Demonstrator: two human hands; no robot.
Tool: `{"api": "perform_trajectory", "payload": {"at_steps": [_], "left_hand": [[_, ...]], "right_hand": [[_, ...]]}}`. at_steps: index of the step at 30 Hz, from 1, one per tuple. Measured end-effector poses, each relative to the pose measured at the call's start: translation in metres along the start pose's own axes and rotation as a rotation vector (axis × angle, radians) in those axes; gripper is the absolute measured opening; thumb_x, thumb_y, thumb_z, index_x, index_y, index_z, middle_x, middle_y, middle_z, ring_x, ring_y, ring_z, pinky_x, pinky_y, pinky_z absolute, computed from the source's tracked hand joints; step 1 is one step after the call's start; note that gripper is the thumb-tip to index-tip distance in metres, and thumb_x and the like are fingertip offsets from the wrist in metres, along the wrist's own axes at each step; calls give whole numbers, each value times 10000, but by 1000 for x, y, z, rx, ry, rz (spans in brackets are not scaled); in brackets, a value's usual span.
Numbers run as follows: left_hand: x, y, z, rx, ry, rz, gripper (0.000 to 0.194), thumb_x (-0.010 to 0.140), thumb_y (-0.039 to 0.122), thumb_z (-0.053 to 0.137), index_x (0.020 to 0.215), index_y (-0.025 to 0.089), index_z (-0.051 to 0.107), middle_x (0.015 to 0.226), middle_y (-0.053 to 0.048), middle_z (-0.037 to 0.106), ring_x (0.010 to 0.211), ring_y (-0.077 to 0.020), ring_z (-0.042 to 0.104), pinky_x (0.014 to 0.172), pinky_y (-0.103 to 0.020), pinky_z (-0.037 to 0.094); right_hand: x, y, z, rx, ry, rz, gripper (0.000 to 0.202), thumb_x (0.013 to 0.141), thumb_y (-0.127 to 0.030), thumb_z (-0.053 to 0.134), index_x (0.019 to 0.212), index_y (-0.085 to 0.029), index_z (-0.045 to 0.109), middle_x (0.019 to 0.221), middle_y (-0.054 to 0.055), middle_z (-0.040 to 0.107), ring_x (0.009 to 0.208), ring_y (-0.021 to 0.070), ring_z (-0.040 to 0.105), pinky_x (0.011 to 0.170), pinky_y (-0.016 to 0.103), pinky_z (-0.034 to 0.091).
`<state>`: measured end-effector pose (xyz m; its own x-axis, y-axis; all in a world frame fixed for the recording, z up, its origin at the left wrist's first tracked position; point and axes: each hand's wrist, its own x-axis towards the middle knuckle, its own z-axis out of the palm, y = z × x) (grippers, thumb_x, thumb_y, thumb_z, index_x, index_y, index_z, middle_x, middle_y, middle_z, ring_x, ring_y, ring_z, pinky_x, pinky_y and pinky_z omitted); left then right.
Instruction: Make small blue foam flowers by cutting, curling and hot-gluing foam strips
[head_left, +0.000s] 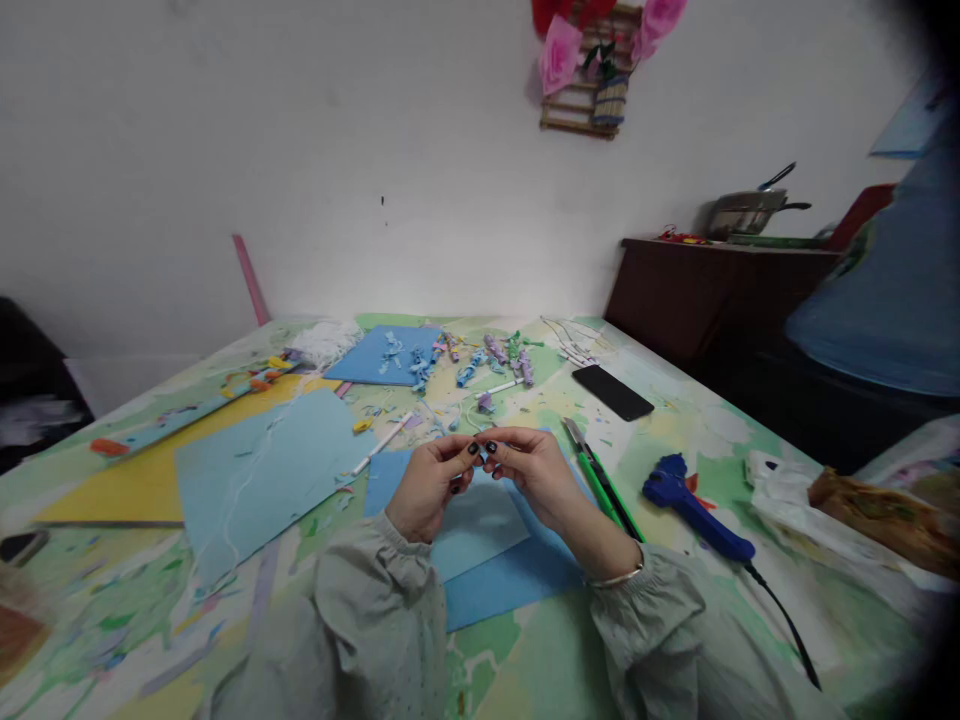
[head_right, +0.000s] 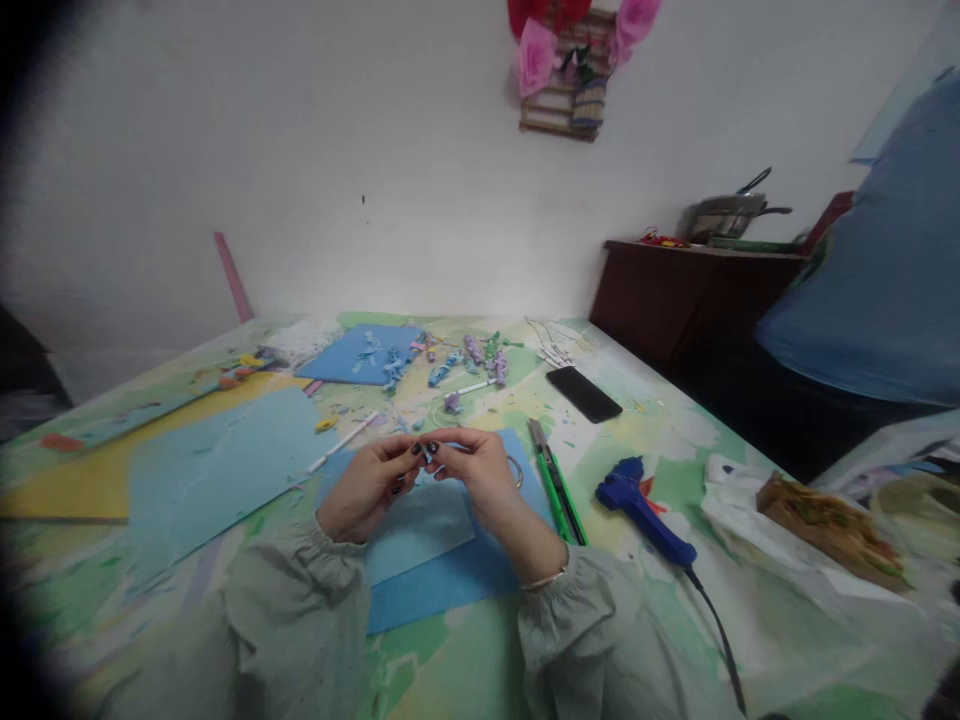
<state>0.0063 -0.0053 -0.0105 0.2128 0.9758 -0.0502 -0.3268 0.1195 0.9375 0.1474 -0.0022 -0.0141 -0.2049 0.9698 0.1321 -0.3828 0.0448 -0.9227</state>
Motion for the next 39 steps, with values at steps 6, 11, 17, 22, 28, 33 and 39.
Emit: {"api": "perform_trajectory", "payload": {"at_steps": [6, 11, 17, 22, 28, 33, 39], "left_hand": [[0, 0, 0, 17, 0, 9, 253, 590, 277, 741, 738, 97, 643, 563, 11, 546, 438, -36, 388, 412, -176, 225], [1, -1, 1, 33, 23, 23, 250, 594, 279, 733, 739, 103, 630, 560, 16, 545, 436, -40, 398, 413, -178, 240], [2, -3, 1, 131, 73, 83, 265, 619, 313, 712, 755, 101, 630, 545, 16, 549, 444, -55, 435, 413, -181, 271], [2, -4, 0, 169, 63, 104, 277, 619, 313, 710, 769, 93, 633, 580, -9, 580, 469, -73, 474, 408, -186, 295], [-2, 0, 4, 161, -35, 60, 286, 676, 355, 665, 807, 102, 639, 652, -27, 593, 514, -91, 519, 415, -190, 335], [-2, 1, 5, 118, -52, 29, 271, 639, 293, 699, 823, 100, 651, 665, -44, 624, 545, -100, 556, 441, -182, 367], [1, -2, 3, 50, -5, -30, 229, 676, 309, 659, 755, 94, 649, 690, -67, 641, 549, -97, 571, 444, -166, 370]], "right_hand": [[0, 0, 1, -6, 5, 5, 170, 610, -210, 712, 771, -158, 722, 683, 29, 666, 555, 100, 567, 532, 221, 441], [-1, -1, 4, -79, 54, -45, 148, 617, -197, 689, 755, -152, 718, 616, 23, 661, 528, 105, 570, 521, 226, 446], [0, -1, 8, -183, 126, -115, 125, 600, -145, 649, 712, -144, 706, 543, 4, 643, 503, 111, 581, 510, 227, 467], [1, 1, 9, -261, 158, -138, 106, 614, -152, 634, 701, -133, 690, 518, -1, 625, 481, 109, 572, 494, 224, 471], [0, 5, 6, -410, 207, -214, 111, 644, -189, 620, 726, -137, 673, 527, 5, 619, 476, 127, 571, 491, 249, 476], [2, 9, 3, -496, 237, -228, 127, 660, -210, 613, 742, -135, 674, 556, 20, 632, 493, 140, 580, 499, 260, 477], [4, 7, 3, -290, 180, -100, 147, 624, -212, 633, 737, -131, 681, 577, 21, 653, 495, 127, 583, 506, 250, 479]]}}
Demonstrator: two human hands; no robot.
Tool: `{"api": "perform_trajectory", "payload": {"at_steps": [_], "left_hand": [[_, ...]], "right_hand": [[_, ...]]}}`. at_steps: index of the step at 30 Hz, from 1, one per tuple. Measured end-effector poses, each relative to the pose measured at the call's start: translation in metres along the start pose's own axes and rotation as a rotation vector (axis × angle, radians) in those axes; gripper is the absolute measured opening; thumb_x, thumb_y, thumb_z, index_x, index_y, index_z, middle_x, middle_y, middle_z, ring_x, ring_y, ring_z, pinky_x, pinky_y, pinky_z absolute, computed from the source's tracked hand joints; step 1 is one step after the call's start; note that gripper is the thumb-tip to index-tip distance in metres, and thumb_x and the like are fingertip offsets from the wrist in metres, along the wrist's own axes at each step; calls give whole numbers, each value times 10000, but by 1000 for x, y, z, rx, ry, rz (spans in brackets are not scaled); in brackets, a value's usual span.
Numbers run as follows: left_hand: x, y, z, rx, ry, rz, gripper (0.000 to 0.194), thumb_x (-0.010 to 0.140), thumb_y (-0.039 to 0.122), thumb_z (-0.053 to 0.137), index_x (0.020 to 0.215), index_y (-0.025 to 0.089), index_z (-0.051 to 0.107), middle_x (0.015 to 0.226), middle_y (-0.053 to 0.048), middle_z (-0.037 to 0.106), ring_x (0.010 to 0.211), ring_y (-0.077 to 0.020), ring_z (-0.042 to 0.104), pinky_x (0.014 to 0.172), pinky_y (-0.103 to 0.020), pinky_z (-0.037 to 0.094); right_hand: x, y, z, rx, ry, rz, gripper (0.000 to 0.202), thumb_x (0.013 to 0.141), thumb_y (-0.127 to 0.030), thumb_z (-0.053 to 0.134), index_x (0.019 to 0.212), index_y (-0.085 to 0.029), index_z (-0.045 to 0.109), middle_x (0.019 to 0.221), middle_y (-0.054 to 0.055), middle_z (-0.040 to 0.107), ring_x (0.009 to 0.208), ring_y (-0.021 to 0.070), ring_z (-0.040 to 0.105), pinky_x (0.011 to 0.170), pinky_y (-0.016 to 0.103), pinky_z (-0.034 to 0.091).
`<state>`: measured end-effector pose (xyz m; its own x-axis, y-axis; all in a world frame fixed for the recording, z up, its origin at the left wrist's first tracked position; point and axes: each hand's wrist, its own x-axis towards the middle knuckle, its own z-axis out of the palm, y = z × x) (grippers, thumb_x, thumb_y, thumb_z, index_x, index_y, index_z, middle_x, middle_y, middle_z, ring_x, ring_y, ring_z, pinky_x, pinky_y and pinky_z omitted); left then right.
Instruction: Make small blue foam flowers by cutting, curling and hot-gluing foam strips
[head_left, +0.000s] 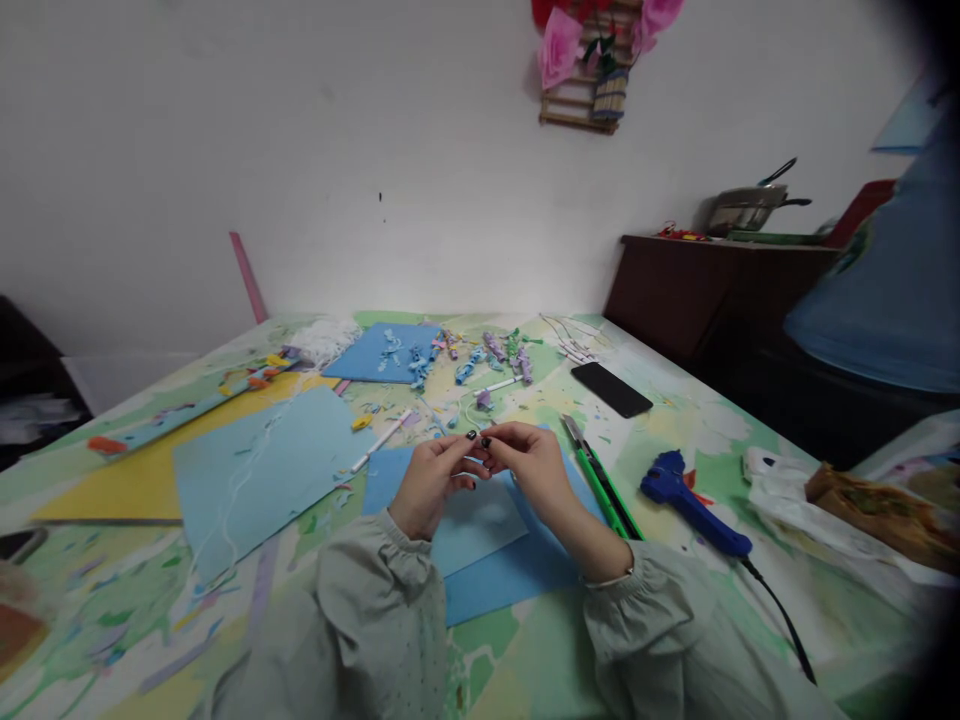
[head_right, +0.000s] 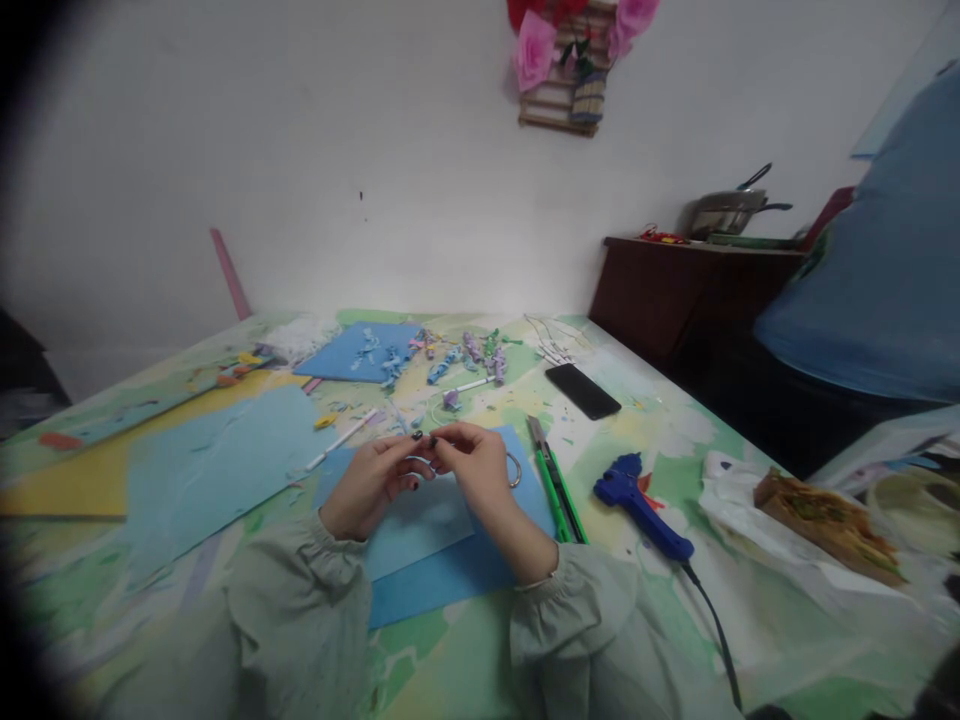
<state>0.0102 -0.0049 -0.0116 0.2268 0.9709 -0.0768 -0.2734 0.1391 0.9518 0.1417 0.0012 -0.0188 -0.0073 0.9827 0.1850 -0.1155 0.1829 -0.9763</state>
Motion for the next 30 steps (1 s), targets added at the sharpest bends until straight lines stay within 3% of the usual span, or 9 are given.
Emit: {"api": "perform_trajectory", "payload": {"at_steps": [4, 8, 10, 13, 16, 22, 27, 30], "left_hand": [[1, -1, -2, 2, -2, -15, 214, 663, 303, 667, 741, 105, 647, 690, -55, 639, 543, -86, 566, 454, -162, 375], [2, 3, -7, 125, 21, -56, 203, 622, 314, 684, 710, 133, 657, 647, -24, 622, 520, -90, 555, 423, -167, 350], [2, 7, -13, 331, -1, -99, 183, 604, 314, 685, 637, 136, 662, 595, -23, 617, 488, -100, 541, 396, -176, 318], [3, 11, -23, 697, -64, -153, 197, 569, 324, 694, 521, 135, 662, 451, -24, 580, 390, -102, 478, 377, -202, 291], [6, 13, -33, 843, -53, -134, 315, 615, 418, 643, 449, 151, 639, 407, -27, 561, 345, -103, 452, 387, -221, 291], [12, 10, -44, 970, 110, 18, 171, 585, 331, 655, 519, 173, 652, 406, 6, 539, 398, -130, 470, 450, -239, 296], [15, -3, -33, 1065, 258, 124, 154, 563, 325, 666, 584, 176, 634, 615, -45, 608, 634, -196, 531, 545, -265, 301], [16, -10, -27, 1076, 253, 127, 119, 538, 278, 675, 604, 185, 638, 606, -34, 605, 633, -195, 529, 550, -268, 300]], "right_hand": [[1, -1, -1, 58, -53, 64, 178, 618, -239, 649, 749, -126, 691, 594, 22, 662, 520, 117, 588, 522, 232, 473], [4, -2, -6, -91, -65, 69, 212, 679, -286, 598, 775, -118, 685, 654, 48, 676, 578, 148, 620, 555, 255, 481], [8, -5, -13, -349, -17, 11, 227, 744, -286, 526, 777, -124, 682, 697, 65, 685, 615, 164, 632, 574, 264, 469], [12, -8, -25, -1016, 38, -69, 214, 768, -198, 490, 846, -160, 686, 795, 74, 697, 753, 182, 632, 675, 268, 430], [14, -7, -36, -1377, 12, 17, 200, 724, -175, 549, 872, -134, 677, 865, 131, 684, 863, 236, 612, 722, 292, 398], [17, 3, -43, -1465, -27, 120, 266, 675, -212, 603, 921, -119, 647, 890, 154, 663, 876, 265, 603, 656, 289, 383], [18, 1, -41, -1482, -37, 141, 267, 665, -238, 587, 896, -118, 648, 865, 153, 666, 843, 271, 610, 612, 287, 376], [16, 0, -38, -1475, -23, 143, 274, 642, -268, 594, 865, -116, 643, 849, 154, 663, 805, 272, 618, 580, 282, 374]]}}
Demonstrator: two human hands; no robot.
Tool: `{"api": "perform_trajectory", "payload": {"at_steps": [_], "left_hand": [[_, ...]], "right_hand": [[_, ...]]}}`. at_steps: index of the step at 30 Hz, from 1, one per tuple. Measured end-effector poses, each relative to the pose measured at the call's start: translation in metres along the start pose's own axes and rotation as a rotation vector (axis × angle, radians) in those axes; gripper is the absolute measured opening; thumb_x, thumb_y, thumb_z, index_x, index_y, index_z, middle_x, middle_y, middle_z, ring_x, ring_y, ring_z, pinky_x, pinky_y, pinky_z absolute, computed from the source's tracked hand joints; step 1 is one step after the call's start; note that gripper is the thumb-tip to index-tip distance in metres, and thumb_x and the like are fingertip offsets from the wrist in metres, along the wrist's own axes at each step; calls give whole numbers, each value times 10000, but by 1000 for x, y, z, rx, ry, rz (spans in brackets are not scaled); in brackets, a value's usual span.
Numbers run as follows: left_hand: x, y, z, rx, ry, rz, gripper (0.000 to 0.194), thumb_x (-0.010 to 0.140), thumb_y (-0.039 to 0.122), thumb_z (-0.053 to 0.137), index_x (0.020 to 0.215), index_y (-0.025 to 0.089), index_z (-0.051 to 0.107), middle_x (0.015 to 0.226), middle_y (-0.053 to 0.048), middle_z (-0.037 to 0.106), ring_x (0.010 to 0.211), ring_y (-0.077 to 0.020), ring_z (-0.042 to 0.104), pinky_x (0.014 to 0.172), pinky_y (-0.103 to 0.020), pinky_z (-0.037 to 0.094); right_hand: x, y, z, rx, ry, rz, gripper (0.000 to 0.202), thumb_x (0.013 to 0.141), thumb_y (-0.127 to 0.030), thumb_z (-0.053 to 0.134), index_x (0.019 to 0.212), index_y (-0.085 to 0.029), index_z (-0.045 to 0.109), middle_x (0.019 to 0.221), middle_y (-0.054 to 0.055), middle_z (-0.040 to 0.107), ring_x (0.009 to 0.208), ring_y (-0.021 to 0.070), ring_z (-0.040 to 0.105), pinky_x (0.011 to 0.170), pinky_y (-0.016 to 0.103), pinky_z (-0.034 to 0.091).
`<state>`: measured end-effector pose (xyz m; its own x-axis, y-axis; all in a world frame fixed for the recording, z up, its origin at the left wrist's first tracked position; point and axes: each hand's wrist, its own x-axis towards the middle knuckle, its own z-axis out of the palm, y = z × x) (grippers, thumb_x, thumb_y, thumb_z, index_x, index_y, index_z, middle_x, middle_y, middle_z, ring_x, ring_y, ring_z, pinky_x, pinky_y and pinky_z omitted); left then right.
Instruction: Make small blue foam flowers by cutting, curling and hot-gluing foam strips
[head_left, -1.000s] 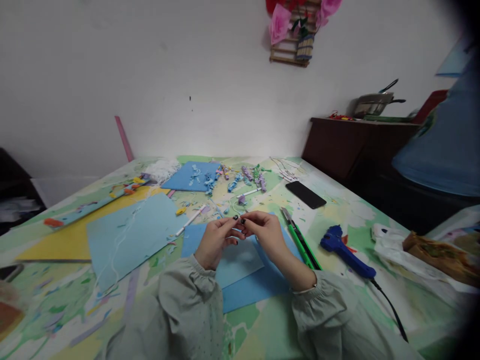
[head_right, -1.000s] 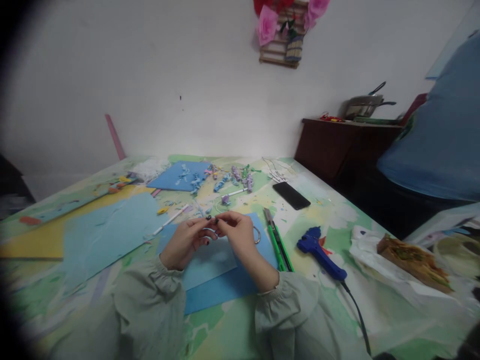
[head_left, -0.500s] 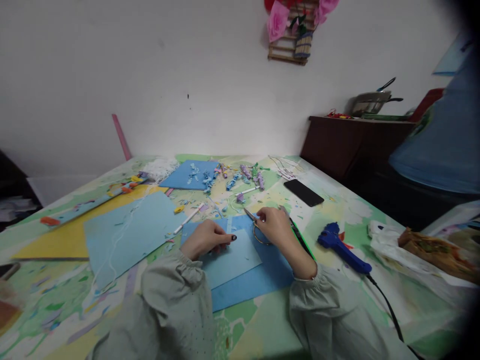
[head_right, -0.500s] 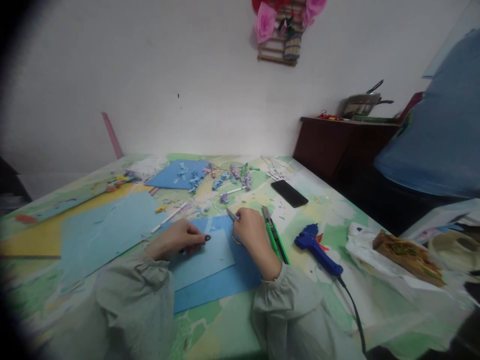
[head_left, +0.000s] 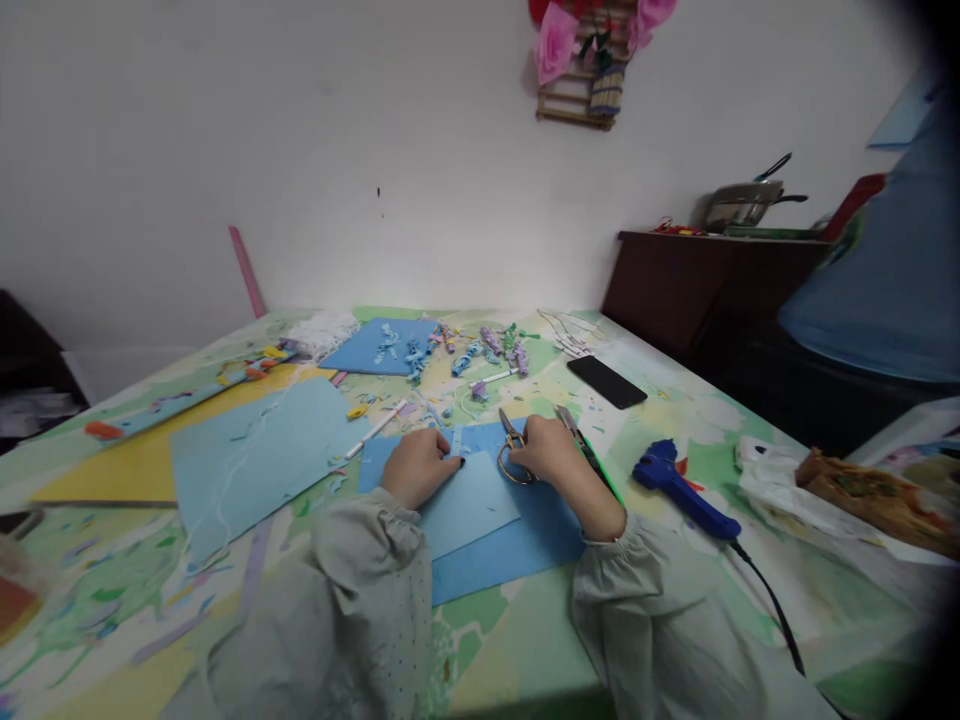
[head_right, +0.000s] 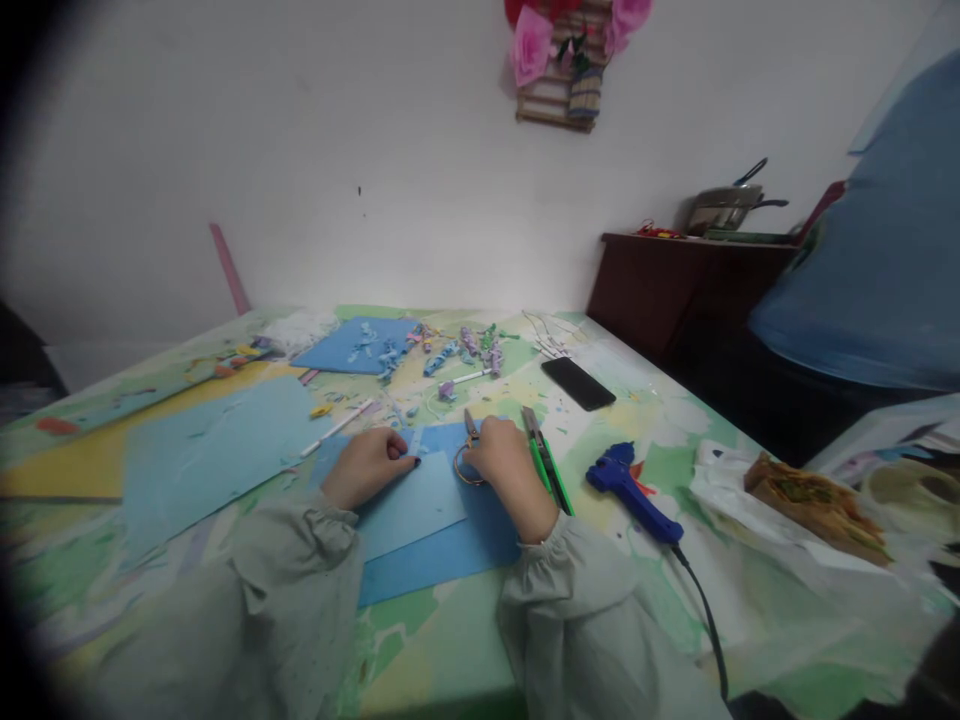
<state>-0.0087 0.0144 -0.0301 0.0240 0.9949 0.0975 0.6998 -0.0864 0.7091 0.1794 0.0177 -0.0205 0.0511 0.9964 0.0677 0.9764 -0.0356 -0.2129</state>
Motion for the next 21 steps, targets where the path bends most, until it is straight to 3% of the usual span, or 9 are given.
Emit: {"api": "perform_trajectory", "payload": {"at_steps": [5, 9, 12, 15, 18, 21], "left_hand": [[4, -1, 2, -64, -81, -21, 24, 534, 187, 628, 544, 181, 649, 535, -17, 604, 570, -173, 526, 531, -261, 305], [6, 0, -2, -177, -109, -48, 16, 495, 164, 642, 497, 174, 630, 469, 7, 564, 518, -144, 494, 498, -241, 302], [3, 5, -5, -309, -148, -56, 68, 532, 224, 637, 542, 157, 624, 406, 34, 484, 431, -108, 428, 444, -226, 282], [-2, 12, -8, -434, -184, -51, 169, 574, 302, 637, 616, 141, 611, 411, 52, 444, 393, -82, 393, 409, -209, 266], [-7, 13, -11, -629, -222, -74, 226, 559, 323, 684, 642, 138, 584, 475, 55, 466, 405, -62, 406, 404, -193, 273], [-12, 8, -13, -801, -259, -110, 236, 538, 286, 729, 650, 138, 584, 488, 58, 488, 397, -47, 405, 395, -183, 257]], "right_hand": [[-3, -1, 5, 37, 40, -8, 290, 640, -279, 604, 876, -112, 624, 847, 159, 654, 801, 276, 615, 597, 288, 389], [-3, -1, 3, 102, 100, -56, 253, 646, -183, 593, 874, -76, 617, 863, 197, 636, 844, 297, 595, 663, 325, 406], [-3, -6, -3, 185, 164, -176, 256, 688, -92, 525, 931, -117, 603, 939, 144, 632, 911, 235, 578, 751, 305, 406], [-5, -15, -5, 390, 186, -361, 203, 744, -114, 495, 909, -183, 590, 861, 30, 649, 824, 137, 597, 720, 227, 431], [-9, -23, 0, 802, 144, -546, 171, 751, -140, 510, 897, -178, 591, 806, 19, 654, 765, 128, 614, 633, 209, 451], [-13, -28, 7, 922, 108, -616, 204, 733, -96, 499, 868, -183, 625, 805, 15, 663, 775, 129, 621, 657, 222, 457]]}}
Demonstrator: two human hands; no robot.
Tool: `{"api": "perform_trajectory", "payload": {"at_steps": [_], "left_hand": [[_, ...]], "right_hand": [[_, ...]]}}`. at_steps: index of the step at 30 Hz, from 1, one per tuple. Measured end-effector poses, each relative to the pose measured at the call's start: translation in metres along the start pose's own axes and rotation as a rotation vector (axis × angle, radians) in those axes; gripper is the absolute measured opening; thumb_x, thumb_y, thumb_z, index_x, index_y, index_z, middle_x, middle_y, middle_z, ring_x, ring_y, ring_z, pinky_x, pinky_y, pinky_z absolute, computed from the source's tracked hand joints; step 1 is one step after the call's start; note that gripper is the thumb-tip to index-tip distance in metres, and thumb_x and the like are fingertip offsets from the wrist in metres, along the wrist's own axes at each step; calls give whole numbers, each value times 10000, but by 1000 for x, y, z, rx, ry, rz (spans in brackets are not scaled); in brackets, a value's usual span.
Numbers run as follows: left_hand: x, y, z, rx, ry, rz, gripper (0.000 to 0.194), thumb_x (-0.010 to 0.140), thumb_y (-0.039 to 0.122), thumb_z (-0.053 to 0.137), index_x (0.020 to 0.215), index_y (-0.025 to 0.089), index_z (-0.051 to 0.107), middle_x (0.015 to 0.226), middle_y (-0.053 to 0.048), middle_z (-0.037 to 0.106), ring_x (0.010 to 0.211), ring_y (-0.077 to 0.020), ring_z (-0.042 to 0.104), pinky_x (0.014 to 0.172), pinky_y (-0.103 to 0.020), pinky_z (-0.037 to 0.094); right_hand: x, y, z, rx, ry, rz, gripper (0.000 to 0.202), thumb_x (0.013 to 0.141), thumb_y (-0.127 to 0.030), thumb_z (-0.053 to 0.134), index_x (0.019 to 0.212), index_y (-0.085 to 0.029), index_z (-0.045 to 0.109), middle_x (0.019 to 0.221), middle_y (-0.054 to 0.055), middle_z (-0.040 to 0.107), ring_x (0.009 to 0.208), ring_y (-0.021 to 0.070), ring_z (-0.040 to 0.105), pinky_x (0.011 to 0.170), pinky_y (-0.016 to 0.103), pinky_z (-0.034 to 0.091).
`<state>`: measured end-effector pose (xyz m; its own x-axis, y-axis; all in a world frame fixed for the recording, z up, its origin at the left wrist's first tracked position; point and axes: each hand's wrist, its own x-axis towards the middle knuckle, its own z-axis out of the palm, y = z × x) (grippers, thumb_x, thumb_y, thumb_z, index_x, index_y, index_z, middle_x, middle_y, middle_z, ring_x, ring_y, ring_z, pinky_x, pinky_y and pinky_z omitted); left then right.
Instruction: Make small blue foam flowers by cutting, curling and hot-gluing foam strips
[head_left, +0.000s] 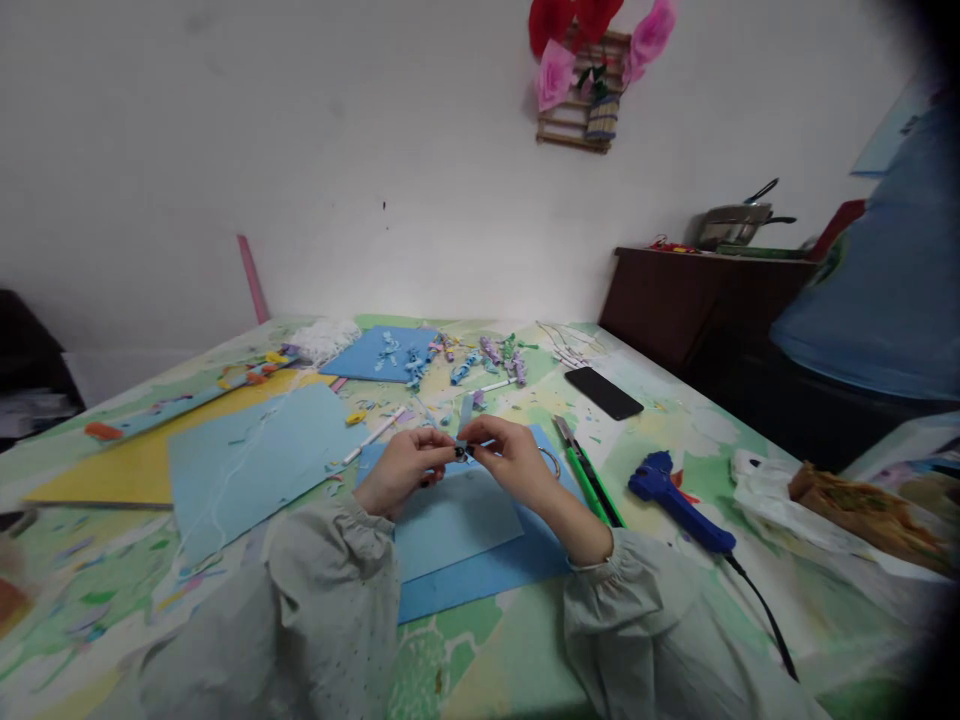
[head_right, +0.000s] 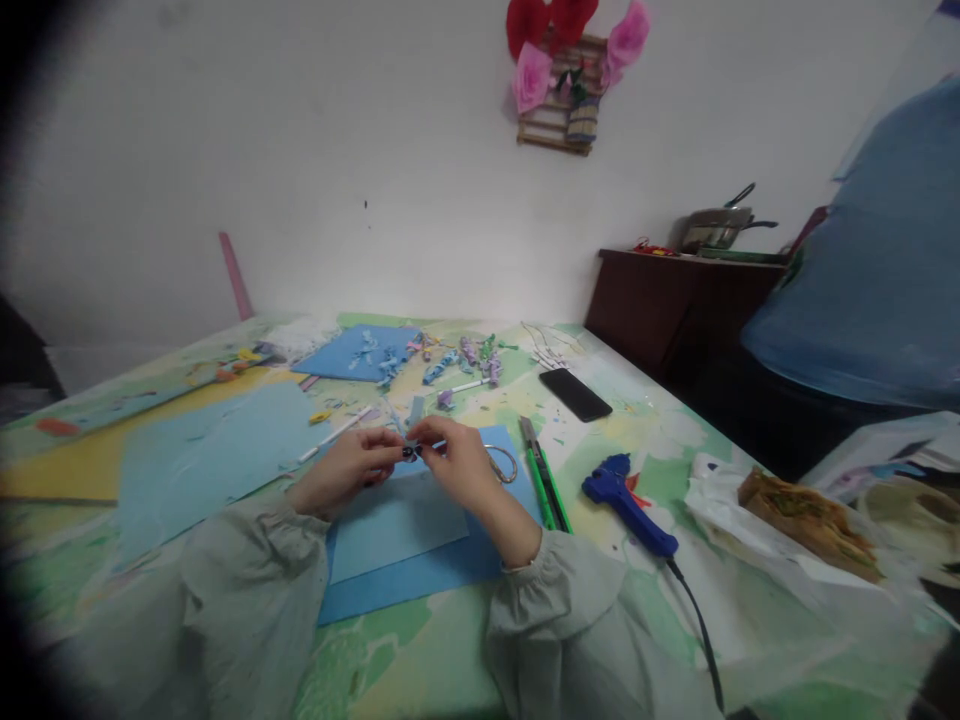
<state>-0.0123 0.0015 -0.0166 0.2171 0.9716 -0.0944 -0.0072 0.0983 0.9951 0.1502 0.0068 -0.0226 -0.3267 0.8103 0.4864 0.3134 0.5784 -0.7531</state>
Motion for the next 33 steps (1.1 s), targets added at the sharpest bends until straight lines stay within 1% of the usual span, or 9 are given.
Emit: {"api": "perform_trajectory", "payload": {"at_steps": [4, 8, 12, 15, 18, 21, 24, 27, 33], "left_hand": [[-6, -3, -5, -67, -4, -69, 213, 564, 270, 728, 692, 132, 627, 560, 17, 592, 392, -35, 418, 391, -176, 248], [-10, 1, -7, -81, 0, -110, 230, 582, 272, 720, 748, 129, 650, 655, -32, 655, 446, -66, 518, 418, -177, 310], [-12, 5, -10, -67, 0, -52, 260, 633, 327, 694, 795, 132, 636, 743, -75, 682, 513, -98, 569, 426, -179, 336], [-13, 6, -10, -51, 62, -6, 291, 660, 390, 670, 805, 141, 625, 754, -66, 662, 614, -122, 585, 454, -182, 372], [-15, 5, -7, -98, 42, 20, 309, 677, 430, 644, 768, 135, 634, 720, -40, 600, 640, -112, 538, 459, -182, 376], [-15, 3, -4, -153, 27, 36, 257, 622, 360, 703, 719, 137, 623, 660, 0, 534, 586, -86, 474, 445, -178, 353], [-15, 4, -4, -147, 107, 76, 212, 588, 284, 726, 700, 138, 620, 603, 21, 514, 552, -75, 447, 442, -175, 337], [-15, 6, -6, -129, 178, 132, 187, 600, 279, 710, 677, 133, 623, 587, 14, 537, 559, -87, 475, 449, -182, 343], [-16, 5, -7, -117, 144, 169, 216, 610, 318, 712, 702, 134, 645, 637, -8, 597, 605, -111, 543, 465, -185, 386]], "right_hand": [[-2, 3, 8, 25, -4, 13, 238, 701, -62, 512, 829, -189, 666, 740, 7, 668, 722, 131, 623, 684, 249, 476], [-2, 6, 13, 116, 44, 60, 178, 680, -91, 572, 784, -185, 682, 720, 16, 674, 687, 141, 625, 681, 267, 490], [-2, 0, 11, 308, 93, 149, 112, 670, -129, 609, 736, -176, 686, 706, 20, 674, 675, 141, 618, 666, 262, 484], [-2, -8, 8, 448, 73, 191, 88, 647, -143, 640, 707, -181, 692, 677, 1, 666, 643, 124, 603, 654, 248, 471], [-3, -14, 7, 482, 27, 179, 87, 611, -124, 676, 664, -188, 701, 673, -12, 657, 672, 120, 594, 672, 237, 457], [-4, -17, 8, 514, -14, 181, 95, 594, -115, 696, 647, -194, 705, 668, -22, 653, 681, 116, 590, 676, 231, 451], [-4, -18, 10, 544, -44, 204, 83, 612, -140, 693, 672, -195, 709, 682, -20, 664, 678, 116, 587, 686, 242, 449], [-4, -16, 11, 563, -65, 222, 85, 627, -169, 691, 706, -188, 715, 705, -9, 674, 680, 118, 584, 681, 247, 444], [-4, -11, 13, 585, 42, 332, 104, 577, -184, 733, 673, -154, 708, 630, 5, 665, 587, 109, 563, 604, 246, 434]]}}
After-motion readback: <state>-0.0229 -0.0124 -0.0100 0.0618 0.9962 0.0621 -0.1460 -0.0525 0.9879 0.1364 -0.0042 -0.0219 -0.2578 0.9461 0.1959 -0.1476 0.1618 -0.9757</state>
